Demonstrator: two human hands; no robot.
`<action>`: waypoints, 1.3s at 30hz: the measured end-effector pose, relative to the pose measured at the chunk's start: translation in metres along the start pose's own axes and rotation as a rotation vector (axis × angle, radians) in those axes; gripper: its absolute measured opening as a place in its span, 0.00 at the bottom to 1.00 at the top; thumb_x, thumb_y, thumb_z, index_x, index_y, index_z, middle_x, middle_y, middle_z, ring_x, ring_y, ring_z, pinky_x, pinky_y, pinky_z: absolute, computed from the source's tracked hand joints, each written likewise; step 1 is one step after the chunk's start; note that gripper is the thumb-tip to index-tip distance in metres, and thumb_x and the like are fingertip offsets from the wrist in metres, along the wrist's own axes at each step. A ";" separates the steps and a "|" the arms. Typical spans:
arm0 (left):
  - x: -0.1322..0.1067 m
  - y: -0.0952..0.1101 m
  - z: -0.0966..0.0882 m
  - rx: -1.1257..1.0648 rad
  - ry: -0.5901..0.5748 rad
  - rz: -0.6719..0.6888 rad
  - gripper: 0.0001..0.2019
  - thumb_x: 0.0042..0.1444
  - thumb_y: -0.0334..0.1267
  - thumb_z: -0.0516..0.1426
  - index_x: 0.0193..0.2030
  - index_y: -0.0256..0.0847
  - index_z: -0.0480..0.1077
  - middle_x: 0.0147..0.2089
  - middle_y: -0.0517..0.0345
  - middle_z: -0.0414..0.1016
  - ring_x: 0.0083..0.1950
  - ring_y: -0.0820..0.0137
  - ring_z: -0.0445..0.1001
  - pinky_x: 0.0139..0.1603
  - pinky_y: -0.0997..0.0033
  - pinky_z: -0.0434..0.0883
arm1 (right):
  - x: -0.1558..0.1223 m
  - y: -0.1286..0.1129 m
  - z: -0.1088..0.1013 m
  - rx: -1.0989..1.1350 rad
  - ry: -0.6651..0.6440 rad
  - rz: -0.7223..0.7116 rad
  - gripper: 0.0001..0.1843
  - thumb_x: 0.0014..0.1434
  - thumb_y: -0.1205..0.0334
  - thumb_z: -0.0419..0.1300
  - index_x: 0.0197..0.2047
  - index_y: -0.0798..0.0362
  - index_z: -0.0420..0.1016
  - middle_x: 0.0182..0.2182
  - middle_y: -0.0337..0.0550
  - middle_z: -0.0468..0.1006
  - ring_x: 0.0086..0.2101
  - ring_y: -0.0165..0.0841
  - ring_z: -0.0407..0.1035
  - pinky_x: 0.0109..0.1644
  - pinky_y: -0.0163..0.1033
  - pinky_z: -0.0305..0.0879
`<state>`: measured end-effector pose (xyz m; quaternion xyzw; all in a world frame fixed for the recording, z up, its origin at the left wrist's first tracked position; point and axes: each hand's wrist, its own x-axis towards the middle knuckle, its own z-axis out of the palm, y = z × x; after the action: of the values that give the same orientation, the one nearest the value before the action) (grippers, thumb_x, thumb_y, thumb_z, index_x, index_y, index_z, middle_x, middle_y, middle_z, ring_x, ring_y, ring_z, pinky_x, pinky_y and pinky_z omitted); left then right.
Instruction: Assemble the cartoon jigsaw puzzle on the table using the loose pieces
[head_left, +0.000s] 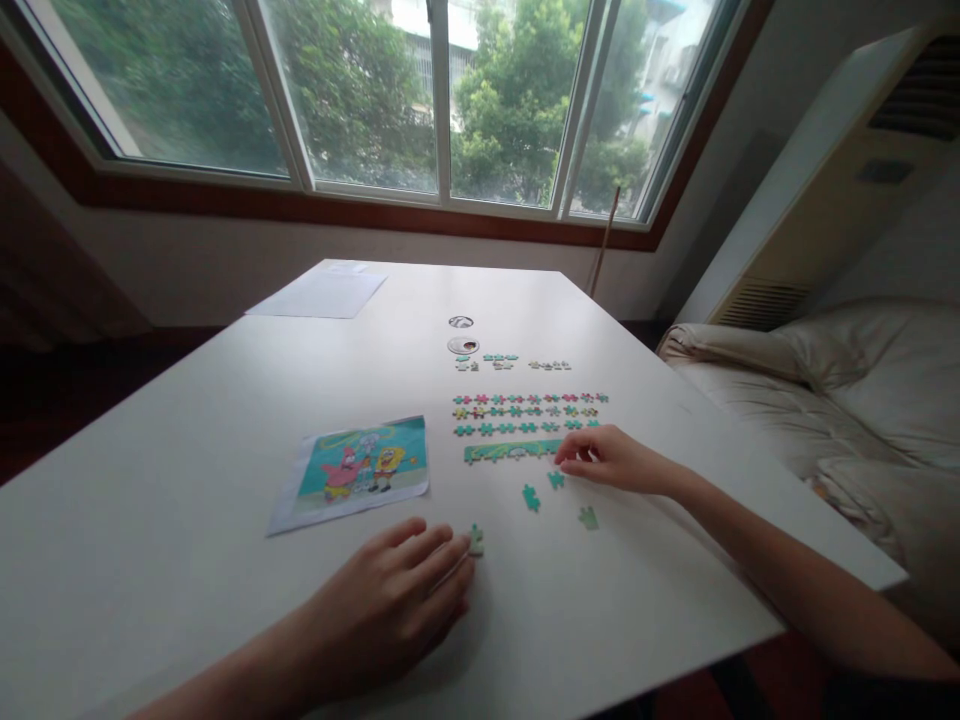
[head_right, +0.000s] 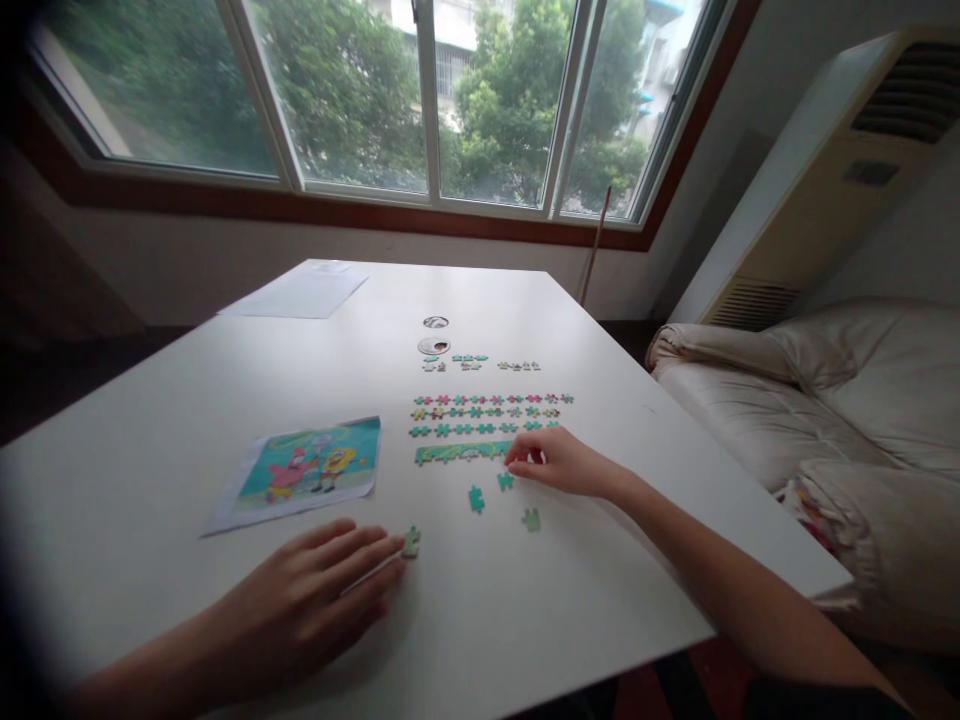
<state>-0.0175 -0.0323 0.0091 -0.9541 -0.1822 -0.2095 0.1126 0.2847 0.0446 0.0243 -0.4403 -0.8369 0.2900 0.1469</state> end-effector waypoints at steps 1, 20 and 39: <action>0.000 0.000 0.000 -0.003 -0.004 0.002 0.09 0.59 0.32 0.48 0.41 0.36 0.68 0.39 0.51 0.74 0.38 0.65 0.71 0.38 0.64 0.67 | -0.001 0.000 0.000 -0.002 -0.009 0.005 0.11 0.54 0.57 0.56 0.35 0.54 0.74 0.24 0.39 0.72 0.24 0.25 0.62 0.29 0.30 0.57; 0.001 0.001 0.002 0.002 0.012 -0.010 0.09 0.59 0.32 0.48 0.40 0.36 0.68 0.38 0.51 0.74 0.37 0.66 0.72 0.37 0.64 0.68 | 0.015 -0.001 -0.005 -0.056 0.001 -0.064 0.10 0.54 0.58 0.56 0.36 0.54 0.74 0.24 0.39 0.71 0.25 0.25 0.63 0.30 0.29 0.59; -0.002 -0.002 0.008 0.026 -0.049 -0.098 0.08 0.59 0.31 0.48 0.39 0.36 0.67 0.35 0.51 0.73 0.36 0.65 0.71 0.35 0.63 0.68 | 0.158 0.041 -0.045 -0.428 0.125 0.138 0.11 0.52 0.70 0.57 0.39 0.56 0.76 0.35 0.43 0.77 0.32 0.28 0.69 0.39 0.31 0.61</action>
<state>-0.0167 -0.0283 0.0013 -0.9474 -0.2339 -0.1890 0.1100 0.2443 0.2085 0.0327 -0.5346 -0.8366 0.0872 0.0816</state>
